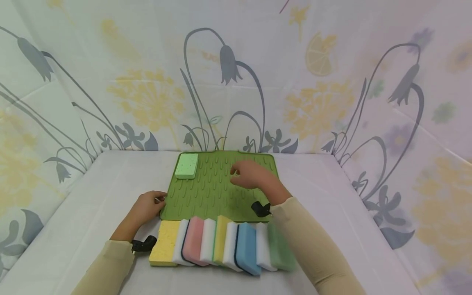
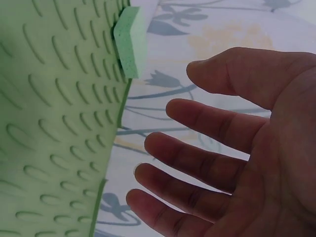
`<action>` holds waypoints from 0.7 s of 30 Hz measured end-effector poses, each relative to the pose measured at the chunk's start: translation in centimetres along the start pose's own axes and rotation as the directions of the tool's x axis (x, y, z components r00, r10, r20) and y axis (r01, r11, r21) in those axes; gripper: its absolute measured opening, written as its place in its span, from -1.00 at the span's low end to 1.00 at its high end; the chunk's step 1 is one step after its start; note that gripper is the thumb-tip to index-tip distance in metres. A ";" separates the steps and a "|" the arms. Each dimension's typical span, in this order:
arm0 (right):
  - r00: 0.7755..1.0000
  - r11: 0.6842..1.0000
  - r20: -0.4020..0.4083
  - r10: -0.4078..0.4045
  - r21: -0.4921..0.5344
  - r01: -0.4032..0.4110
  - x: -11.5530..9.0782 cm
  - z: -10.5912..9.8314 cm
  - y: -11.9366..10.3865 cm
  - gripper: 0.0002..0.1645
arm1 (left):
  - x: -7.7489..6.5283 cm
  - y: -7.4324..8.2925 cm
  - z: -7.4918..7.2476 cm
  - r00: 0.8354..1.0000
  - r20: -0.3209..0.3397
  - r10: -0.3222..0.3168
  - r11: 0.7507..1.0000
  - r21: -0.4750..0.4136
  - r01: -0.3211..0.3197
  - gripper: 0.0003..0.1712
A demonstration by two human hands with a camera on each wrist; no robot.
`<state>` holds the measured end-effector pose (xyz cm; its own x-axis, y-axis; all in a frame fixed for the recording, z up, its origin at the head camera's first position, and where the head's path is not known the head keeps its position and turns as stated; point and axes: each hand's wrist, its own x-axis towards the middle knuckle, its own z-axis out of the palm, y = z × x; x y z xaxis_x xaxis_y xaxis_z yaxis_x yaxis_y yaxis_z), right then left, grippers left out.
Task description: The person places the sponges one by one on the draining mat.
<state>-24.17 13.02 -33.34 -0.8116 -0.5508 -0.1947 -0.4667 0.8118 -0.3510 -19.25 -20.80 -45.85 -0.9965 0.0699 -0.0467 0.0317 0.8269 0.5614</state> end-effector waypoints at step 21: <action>0.996 0.996 -0.077 0.043 0.075 -0.038 -5.5 2.6 3.7 -0.56 | -0.1 -0.1 -0.1 1.000 0.002 0.004 1.000 -0.004 -0.004 -0.59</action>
<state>-20.52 18.52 -35.92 -0.8557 -0.4986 -0.1388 -0.4081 0.8149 -0.4115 -19.17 -20.91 -45.81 -0.9962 0.0742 -0.0460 0.0353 0.8243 0.5650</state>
